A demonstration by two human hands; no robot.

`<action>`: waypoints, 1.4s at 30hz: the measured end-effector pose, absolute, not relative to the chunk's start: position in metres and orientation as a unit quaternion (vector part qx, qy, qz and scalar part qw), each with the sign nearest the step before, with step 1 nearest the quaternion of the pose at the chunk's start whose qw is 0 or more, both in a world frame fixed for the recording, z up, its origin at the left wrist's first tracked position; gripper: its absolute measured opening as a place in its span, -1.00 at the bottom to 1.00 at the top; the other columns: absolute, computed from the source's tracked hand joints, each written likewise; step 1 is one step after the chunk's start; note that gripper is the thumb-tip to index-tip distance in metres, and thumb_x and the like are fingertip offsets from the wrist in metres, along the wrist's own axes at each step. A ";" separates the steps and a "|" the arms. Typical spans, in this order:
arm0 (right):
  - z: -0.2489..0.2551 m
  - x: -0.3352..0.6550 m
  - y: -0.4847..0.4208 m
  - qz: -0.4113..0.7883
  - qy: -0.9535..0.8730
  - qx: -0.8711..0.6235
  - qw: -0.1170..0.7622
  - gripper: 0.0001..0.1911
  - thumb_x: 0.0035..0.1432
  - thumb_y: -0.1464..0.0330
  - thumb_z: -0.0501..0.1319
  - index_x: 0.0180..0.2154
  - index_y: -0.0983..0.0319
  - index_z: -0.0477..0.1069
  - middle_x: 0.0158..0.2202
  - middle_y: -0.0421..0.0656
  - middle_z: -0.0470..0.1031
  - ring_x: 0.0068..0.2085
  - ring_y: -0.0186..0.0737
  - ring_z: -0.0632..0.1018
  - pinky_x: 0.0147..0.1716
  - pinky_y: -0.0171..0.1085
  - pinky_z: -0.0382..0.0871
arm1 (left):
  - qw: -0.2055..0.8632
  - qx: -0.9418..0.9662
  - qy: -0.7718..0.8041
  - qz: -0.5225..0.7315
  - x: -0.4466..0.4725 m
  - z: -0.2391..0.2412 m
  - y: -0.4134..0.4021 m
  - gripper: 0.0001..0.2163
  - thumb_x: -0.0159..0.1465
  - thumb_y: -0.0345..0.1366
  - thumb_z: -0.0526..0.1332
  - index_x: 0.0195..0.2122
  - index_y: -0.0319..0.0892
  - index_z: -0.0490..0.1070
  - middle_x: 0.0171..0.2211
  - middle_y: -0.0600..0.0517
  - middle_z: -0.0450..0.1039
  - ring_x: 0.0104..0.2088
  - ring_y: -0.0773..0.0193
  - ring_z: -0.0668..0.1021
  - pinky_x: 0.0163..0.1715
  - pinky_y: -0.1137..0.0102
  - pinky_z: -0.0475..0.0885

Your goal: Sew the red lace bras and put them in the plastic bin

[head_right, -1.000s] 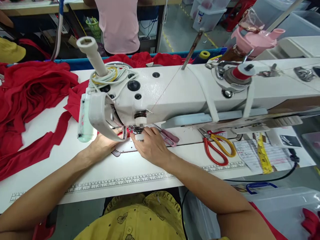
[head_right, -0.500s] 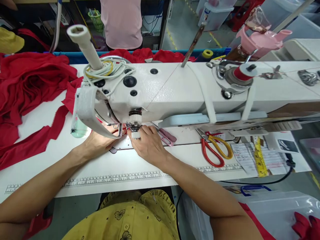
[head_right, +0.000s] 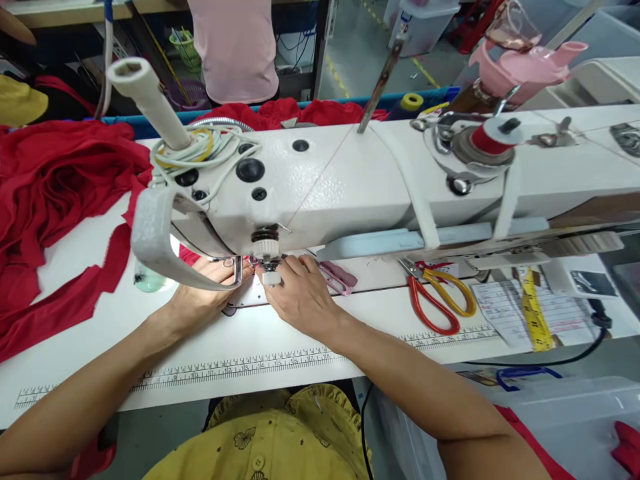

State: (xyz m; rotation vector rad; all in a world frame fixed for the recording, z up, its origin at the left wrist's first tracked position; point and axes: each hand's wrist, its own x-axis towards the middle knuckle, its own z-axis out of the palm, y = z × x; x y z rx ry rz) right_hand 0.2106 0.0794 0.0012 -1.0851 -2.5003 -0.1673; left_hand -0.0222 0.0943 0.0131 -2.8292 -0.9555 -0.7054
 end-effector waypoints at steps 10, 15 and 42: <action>0.005 0.213 0.080 -0.063 -0.886 -0.398 0.229 -0.67 0.27 0.50 0.12 -0.55 0.18 0.39 -0.38 -0.10 0.37 -0.24 -0.13 0.30 -0.12 -0.13 0.16 | -0.064 -0.910 -0.332 -0.241 -0.027 0.014 0.096 -0.74 0.41 -0.46 0.09 0.09 -0.22 0.42 -0.05 -0.14 0.59 0.00 0.12 0.62 0.07 0.21 0.55; 0.005 0.212 0.082 -0.070 -0.881 -0.398 0.247 -0.69 0.22 0.54 0.12 -0.55 0.20 0.35 -0.41 -0.14 0.30 -0.25 -0.14 0.28 -0.13 -0.15 0.15 | -0.020 -0.919 -0.319 -0.231 -0.030 0.007 0.095 -0.64 0.39 -0.55 0.06 0.16 -0.26 0.39 0.02 -0.18 0.57 0.06 0.07 0.60 0.15 0.14 0.52; 0.017 0.220 0.089 -0.045 -0.848 -0.409 0.334 -0.78 0.32 0.50 0.04 -0.33 0.22 0.41 -0.41 -0.17 0.39 -0.36 -0.22 0.36 -0.42 -0.23 0.05 | 0.003 -0.920 -0.328 -0.216 -0.032 0.012 0.107 -0.75 0.46 -0.42 0.01 -0.03 -0.20 0.48 -0.32 -0.03 0.56 -0.15 0.16 0.65 0.03 0.20 0.54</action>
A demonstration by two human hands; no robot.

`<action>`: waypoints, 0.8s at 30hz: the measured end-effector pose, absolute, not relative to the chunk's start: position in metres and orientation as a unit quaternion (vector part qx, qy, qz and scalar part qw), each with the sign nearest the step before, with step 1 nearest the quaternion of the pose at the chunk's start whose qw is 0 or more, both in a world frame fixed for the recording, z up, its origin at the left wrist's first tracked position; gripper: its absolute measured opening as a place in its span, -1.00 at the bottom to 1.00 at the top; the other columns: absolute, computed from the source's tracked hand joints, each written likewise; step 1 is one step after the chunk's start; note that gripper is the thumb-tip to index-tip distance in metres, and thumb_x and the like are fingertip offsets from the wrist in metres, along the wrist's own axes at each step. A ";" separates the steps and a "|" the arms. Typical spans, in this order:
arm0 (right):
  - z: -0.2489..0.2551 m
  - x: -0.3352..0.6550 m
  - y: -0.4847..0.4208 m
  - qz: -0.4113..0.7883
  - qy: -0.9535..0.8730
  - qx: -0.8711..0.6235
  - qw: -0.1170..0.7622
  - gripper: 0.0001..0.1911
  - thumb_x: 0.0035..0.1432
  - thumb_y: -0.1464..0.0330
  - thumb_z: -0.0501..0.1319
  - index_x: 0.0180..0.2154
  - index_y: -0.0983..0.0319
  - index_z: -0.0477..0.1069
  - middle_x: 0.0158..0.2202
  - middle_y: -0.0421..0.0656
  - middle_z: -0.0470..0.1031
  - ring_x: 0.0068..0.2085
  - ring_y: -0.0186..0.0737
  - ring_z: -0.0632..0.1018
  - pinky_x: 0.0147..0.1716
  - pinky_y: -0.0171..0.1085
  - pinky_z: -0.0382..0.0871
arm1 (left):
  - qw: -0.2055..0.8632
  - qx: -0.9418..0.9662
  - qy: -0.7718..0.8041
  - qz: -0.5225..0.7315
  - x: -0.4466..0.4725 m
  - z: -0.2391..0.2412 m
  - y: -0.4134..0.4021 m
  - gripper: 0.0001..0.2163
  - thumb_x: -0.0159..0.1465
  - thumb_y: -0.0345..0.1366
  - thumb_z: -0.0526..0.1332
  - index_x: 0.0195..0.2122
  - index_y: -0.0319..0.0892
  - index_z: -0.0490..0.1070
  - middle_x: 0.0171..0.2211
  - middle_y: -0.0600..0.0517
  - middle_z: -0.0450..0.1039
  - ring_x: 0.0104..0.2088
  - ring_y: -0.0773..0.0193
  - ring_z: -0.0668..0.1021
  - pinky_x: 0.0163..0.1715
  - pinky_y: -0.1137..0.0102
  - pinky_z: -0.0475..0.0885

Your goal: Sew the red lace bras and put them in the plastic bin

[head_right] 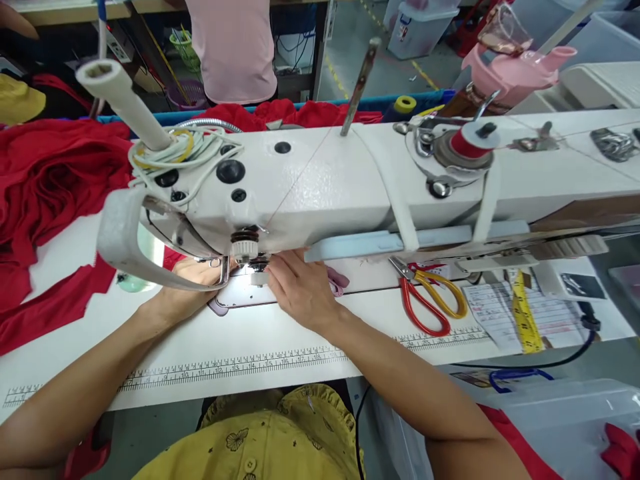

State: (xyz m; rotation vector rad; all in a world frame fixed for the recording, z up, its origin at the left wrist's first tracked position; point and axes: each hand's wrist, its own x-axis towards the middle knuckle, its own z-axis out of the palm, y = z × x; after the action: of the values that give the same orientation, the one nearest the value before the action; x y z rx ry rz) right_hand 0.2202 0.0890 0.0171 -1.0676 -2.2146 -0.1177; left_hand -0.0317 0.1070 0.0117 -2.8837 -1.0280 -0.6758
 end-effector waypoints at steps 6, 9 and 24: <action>0.014 0.221 0.096 -0.048 -0.839 -0.419 0.345 -0.73 0.35 0.54 -0.01 -0.31 0.23 0.41 -0.42 -0.20 0.43 -0.36 -0.24 0.40 -0.38 -0.22 -0.01 | -0.071 -0.909 -0.367 -0.185 -0.029 0.014 0.110 -0.70 0.41 -0.49 -0.01 -0.05 -0.22 0.52 -0.28 -0.08 0.59 -0.15 0.14 0.65 0.02 0.15 0.55; 0.016 0.218 0.094 -0.025 -0.833 -0.416 0.364 -0.72 0.35 0.56 -0.02 -0.32 0.24 0.39 -0.41 -0.19 0.45 -0.34 -0.23 0.42 -0.35 -0.21 0.03 | -0.085 -0.906 -0.362 -0.202 -0.029 0.012 0.109 -0.69 0.40 -0.49 0.01 -0.02 -0.23 0.52 -0.23 -0.11 0.62 -0.13 0.14 0.64 0.01 0.15 0.56; 0.002 0.218 0.101 0.037 -0.867 -0.381 0.320 -0.73 0.34 0.46 0.08 -0.42 0.21 0.40 -0.37 -0.12 0.50 -0.29 -0.17 0.43 -0.19 -0.14 0.26 | -0.213 -0.783 -0.510 -0.285 -0.048 0.024 0.110 -0.84 0.22 -0.26 0.17 -0.30 -0.18 0.50 -0.26 -0.05 0.54 -0.15 0.08 0.52 0.01 0.13 0.42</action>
State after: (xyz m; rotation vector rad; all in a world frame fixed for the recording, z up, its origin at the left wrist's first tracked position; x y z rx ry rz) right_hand 0.2184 0.1008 0.0025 -1.0016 -2.2779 0.0973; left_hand -0.0481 0.1102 0.0239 -2.8627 -1.8637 -1.0418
